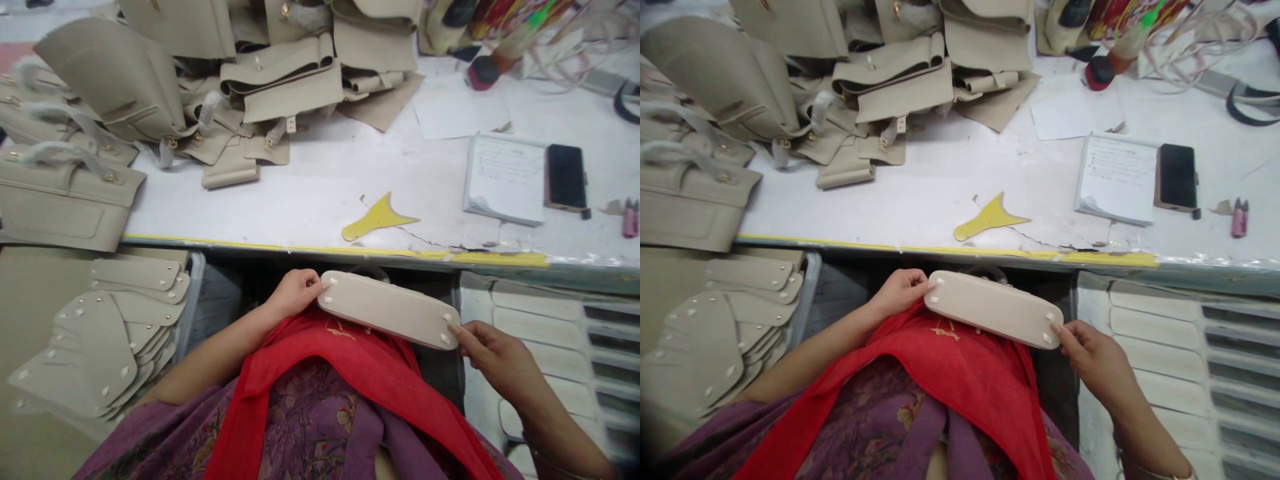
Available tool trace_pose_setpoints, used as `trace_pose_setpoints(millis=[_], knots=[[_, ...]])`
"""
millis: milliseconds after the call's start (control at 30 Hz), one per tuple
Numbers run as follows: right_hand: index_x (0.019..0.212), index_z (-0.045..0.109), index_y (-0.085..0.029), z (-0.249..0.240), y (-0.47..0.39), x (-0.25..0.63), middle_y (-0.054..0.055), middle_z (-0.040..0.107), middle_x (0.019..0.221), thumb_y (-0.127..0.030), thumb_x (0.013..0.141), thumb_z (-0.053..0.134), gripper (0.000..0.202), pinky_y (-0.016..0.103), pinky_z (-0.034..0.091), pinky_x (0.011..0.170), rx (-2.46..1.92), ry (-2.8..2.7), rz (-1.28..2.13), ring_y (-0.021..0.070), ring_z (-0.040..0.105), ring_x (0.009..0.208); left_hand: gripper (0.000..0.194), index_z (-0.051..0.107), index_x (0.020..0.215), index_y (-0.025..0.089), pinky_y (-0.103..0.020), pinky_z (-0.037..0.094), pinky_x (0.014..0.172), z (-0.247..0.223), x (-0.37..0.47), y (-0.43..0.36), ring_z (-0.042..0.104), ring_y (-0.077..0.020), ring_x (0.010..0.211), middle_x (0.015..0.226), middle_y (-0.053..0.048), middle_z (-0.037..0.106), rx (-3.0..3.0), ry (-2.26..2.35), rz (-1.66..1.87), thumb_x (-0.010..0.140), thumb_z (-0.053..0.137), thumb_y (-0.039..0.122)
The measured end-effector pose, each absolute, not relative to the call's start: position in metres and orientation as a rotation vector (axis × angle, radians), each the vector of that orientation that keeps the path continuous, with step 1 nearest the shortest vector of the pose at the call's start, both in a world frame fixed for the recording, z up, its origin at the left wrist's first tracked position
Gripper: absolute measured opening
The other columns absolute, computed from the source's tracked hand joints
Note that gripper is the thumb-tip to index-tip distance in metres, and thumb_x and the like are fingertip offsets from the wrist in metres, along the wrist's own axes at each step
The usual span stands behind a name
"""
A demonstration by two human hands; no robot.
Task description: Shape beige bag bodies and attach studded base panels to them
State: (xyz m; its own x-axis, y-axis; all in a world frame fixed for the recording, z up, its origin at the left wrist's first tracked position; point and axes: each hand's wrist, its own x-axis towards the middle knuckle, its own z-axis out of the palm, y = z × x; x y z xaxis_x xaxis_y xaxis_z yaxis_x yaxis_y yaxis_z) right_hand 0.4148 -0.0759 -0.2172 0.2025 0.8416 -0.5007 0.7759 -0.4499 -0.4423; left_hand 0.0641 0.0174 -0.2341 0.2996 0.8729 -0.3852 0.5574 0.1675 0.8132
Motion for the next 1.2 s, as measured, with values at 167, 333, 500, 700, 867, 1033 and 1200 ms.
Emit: trace_pose_setpoints(millis=[167, 333, 500, 700, 867, 1033, 1200], knots=[[0.064, 0.053, -0.022, -0.216, -0.075, 0.414, 0.000, 0.055, 0.049, -0.066, 0.075, 0.042, 0.046, 0.028, 0.038, 0.045, -2.375, -1.603, 1.083, 0.0153, 0.050, 0.042, 0.031, 0.059, 0.065, 0.013, -0.021, 0.031, 0.051, -0.235, 0.063, 0.016, 0.044, -0.0097, 0.054, 0.059, 0.000, 0.054, 1.522, 1.378, 0.377, 0.076, 0.055, 0.041], [0.063, 0.053, -0.022, -0.217, -0.076, 0.414, 0.001, 0.055, 0.049, -0.067, 0.075, 0.042, 0.048, 0.027, 0.038, 0.044, -2.368, -1.574, 1.106, 0.0150, 0.049, 0.042, 0.029, 0.059, 0.063, 0.014, -0.022, 0.030, 0.050, -0.233, 0.065, 0.017, 0.044, -0.0094, 0.053, 0.058, 0.001, 0.054, 1.548, 1.390, 0.366, 0.074, 0.058, 0.040], [0.063, 0.053, -0.022, -0.219, -0.076, 0.415, 0.000, 0.053, 0.048, -0.067, 0.075, 0.043, 0.048, 0.026, 0.035, 0.044, -2.354, -1.563, 1.138, 0.0145, 0.048, 0.043, 0.027, 0.053, 0.060, 0.016, -0.022, 0.028, 0.050, -0.231, 0.068, 0.017, 0.042, -0.0092, 0.053, 0.056, 0.003, 0.051, 1.645, 1.451, 0.311, 0.074, 0.057, 0.038], [0.061, 0.052, -0.020, -0.211, -0.079, 0.408, 0.000, 0.055, 0.052, -0.057, 0.082, 0.043, 0.043, 0.025, 0.034, 0.050, -2.306, -1.589, 1.087, 0.0132, 0.050, 0.049, 0.032, 0.047, 0.060, 0.018, -0.024, 0.029, 0.052, -0.223, 0.067, 0.022, 0.045, -0.0119, 0.055, 0.059, 0.001, 0.052, 1.829, 1.435, 0.074, 0.077, 0.051, 0.045], [0.063, 0.052, -0.019, -0.208, -0.078, 0.413, 0.000, 0.058, 0.056, -0.044, 0.086, 0.045, 0.034, 0.023, 0.031, 0.051, -2.256, -1.642, 1.004, 0.0119, 0.051, 0.053, 0.039, 0.055, 0.093, 0.017, -0.033, 0.042, 0.067, -0.207, 0.079, 0.037, 0.056, -0.0247, 0.082, 0.090, -0.009, 0.061, 2.280, 1.470, -0.127, 0.074, 0.054, 0.050], [0.065, 0.055, -0.018, -0.207, -0.082, 0.417, 0.000, 0.061, 0.061, -0.039, 0.087, 0.046, 0.031, 0.023, 0.030, 0.053, -2.247, -1.672, 0.928, 0.0119, 0.052, 0.057, 0.061, 0.038, 0.130, 0.016, -0.042, 0.036, 0.099, -0.198, 0.163, 0.010, 0.045, -0.0279, 0.117, 0.128, -0.014, 0.050, 2.604, 0.894, 0.216, 0.078, 0.057, 0.042], [0.067, 0.057, -0.018, -0.210, -0.084, 0.422, 0.001, 0.062, 0.062, -0.037, 0.086, 0.048, 0.028, 0.023, 0.029, 0.054, -2.200, -1.685, 0.931, 0.0118, 0.052, 0.057, 0.089, 0.034, 0.133, 0.010, -0.044, 0.033, 0.101, -0.223, 0.247, -0.016, 0.043, -0.0317, 0.119, 0.132, -0.018, 0.046, 2.632, 0.669, 0.112, 0.063, 0.071, 0.051]])
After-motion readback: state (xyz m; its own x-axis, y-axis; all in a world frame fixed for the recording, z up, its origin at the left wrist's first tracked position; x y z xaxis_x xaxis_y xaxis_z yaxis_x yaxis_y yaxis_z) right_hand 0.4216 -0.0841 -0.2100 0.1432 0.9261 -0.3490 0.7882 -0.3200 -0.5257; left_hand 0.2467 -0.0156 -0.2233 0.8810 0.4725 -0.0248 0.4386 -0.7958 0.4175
